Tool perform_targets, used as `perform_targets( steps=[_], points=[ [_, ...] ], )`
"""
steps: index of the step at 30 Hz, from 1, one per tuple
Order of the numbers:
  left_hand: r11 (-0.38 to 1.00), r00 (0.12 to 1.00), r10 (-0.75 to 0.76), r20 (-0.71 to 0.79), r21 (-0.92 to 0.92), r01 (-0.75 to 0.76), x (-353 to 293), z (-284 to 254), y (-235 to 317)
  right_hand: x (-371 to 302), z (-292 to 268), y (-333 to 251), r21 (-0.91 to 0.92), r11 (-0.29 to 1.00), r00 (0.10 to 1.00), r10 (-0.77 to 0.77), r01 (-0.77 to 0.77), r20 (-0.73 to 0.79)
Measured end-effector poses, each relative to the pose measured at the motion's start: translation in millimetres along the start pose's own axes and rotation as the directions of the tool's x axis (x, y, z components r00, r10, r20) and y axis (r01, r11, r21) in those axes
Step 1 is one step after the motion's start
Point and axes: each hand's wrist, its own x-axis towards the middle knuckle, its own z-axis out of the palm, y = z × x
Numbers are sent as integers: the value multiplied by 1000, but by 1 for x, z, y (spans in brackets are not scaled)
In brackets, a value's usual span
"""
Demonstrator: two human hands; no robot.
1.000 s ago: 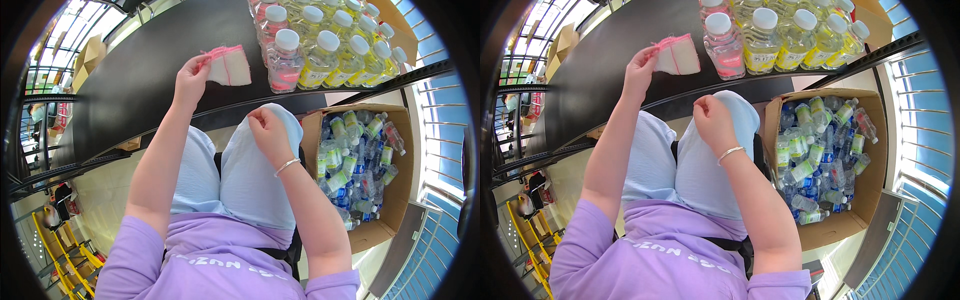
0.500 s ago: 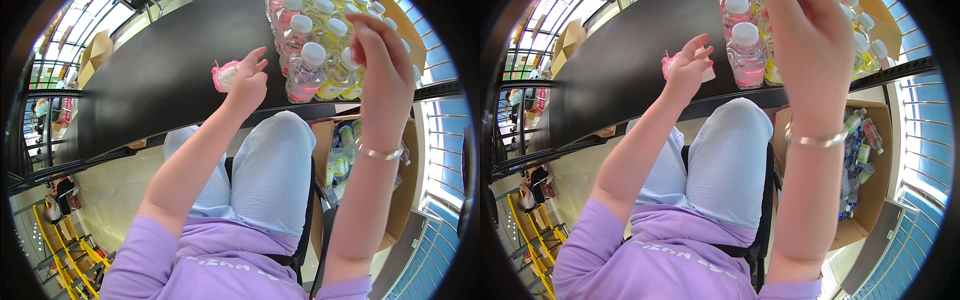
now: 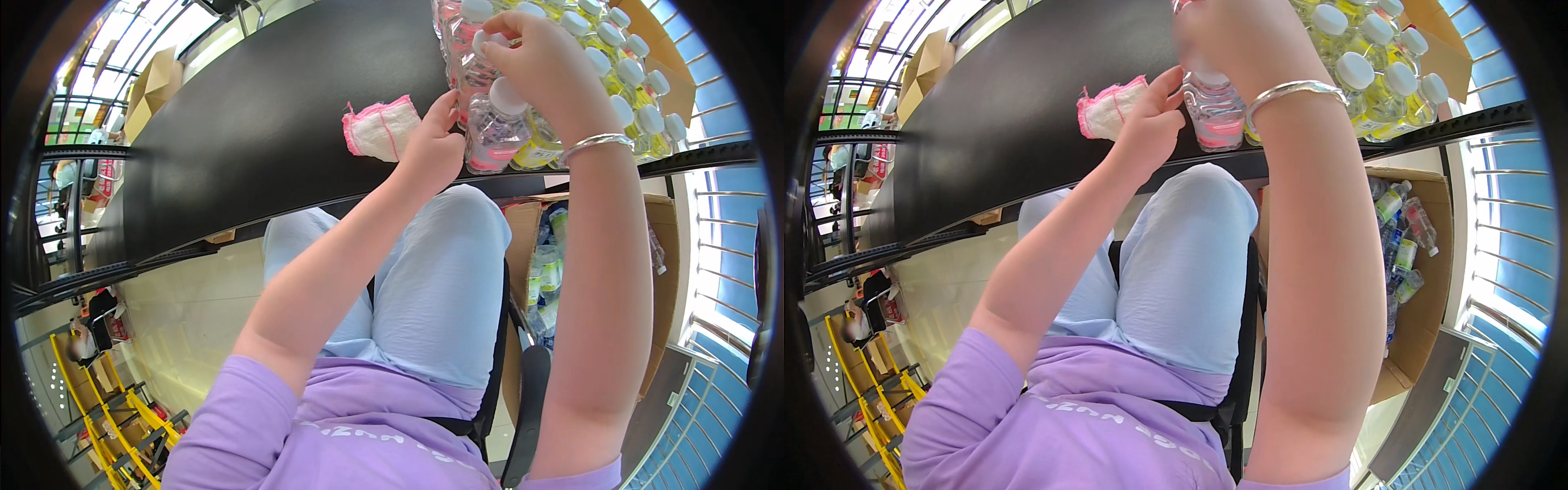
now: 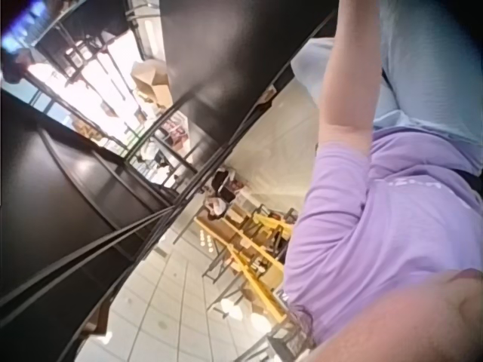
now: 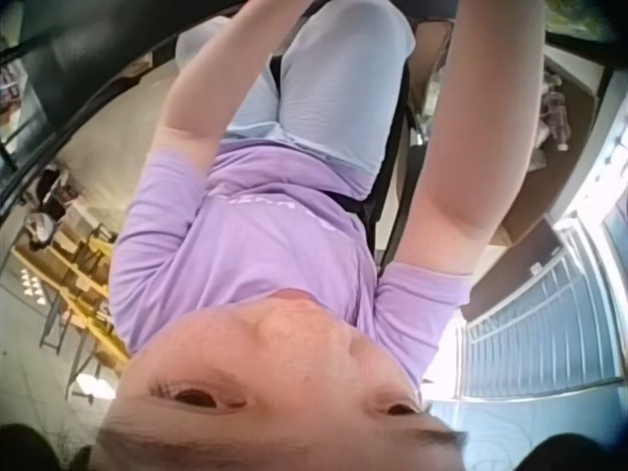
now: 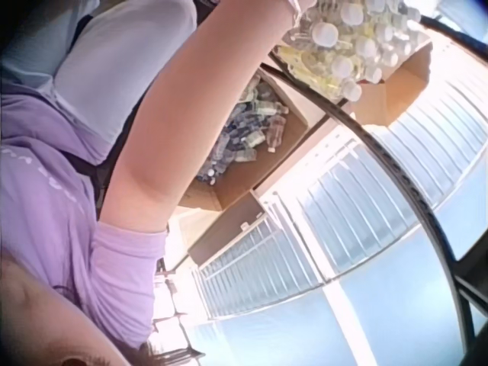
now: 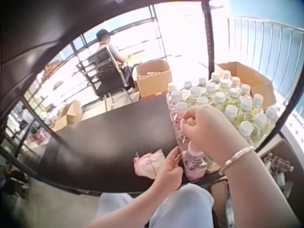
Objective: The person sits at a table and repeatedly wraps small pink fabric pieces around the necks of clear plastic bottles. They pick bottles from a cardboard box, wrap the fabric, and place the bottles on the table in a growing stack.
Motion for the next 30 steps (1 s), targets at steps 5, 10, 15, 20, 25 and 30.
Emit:
perform_targets(
  steps=[5, 10, 15, 20, 25, 30],
  points=[
    [999, 1000, -3, -11, -41, 3, 0, 4, -2, 2, -3, -5, -8, 999, 998, 52, -52, 32],
    [999, 1000, -11, -8, -33, 10, 0, 2, 1, 2, -1, -5, -68, 996, 999, 49, -48, 11],
    [999, 1000, -14, 11, -48, 15, -2, 5, 6, 1, -1, -6, -93, 994, 998, 59, -58, 5],
    [998, 999, 4, -32, 60, -2, -3, 1, -7, -12, -10, -11, -78, 997, 984, 9, -23, -176],
    [991, 999, 25, -29, 134, -21, -20, 0, -30, -65, -17, -38, 547, 831, 855, 353, -99, -381],
    [929, 992, 125, -17, 352, -111, -35, 5, -34, -124, 45, -11, 822, 560, 706, 622, -100, -338]
  ],
)
